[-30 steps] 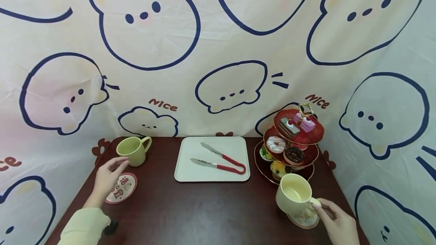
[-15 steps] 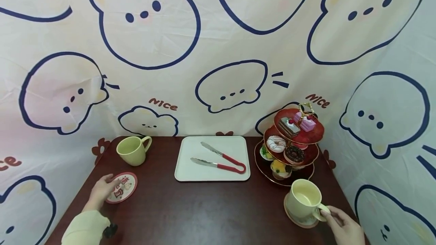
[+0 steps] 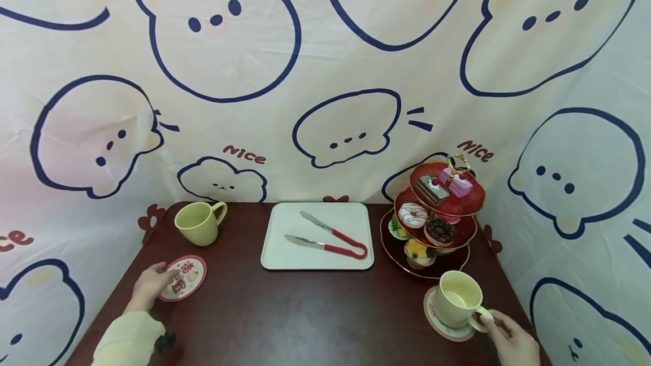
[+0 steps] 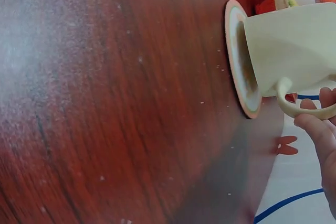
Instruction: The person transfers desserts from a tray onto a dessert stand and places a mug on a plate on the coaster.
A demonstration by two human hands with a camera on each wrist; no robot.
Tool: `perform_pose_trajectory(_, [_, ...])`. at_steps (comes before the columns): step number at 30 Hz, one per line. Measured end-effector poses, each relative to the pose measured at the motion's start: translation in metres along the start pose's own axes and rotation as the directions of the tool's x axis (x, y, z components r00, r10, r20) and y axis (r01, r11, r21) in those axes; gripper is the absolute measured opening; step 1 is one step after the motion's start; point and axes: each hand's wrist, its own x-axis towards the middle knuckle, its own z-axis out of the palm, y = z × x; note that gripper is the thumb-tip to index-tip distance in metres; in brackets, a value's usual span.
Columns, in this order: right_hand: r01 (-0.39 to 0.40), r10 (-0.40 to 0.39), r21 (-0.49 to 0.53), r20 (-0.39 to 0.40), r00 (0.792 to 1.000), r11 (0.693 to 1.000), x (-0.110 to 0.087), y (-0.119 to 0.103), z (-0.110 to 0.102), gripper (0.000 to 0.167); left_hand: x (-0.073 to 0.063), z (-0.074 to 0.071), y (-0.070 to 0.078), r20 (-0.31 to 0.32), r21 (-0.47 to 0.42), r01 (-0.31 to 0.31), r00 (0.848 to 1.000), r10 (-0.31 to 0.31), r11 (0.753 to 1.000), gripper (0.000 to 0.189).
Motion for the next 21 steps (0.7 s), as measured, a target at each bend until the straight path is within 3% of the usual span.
perform_pose_trajectory(15, [0.012,-0.013,0.045,0.011,1.0,0.999,0.002,0.009,0.002,0.044,-0.004,0.003,0.004,0.014,0.005,0.002,1.0,-0.002,1.0,0.069])
perform_pose_trajectory(21, [-0.009,0.0,0.059,0.142,0.99,0.998,0.006,0.015,-0.007,0.043,-0.004,0.004,0.004,0.007,0.018,-0.002,1.0,0.002,1.0,0.068])
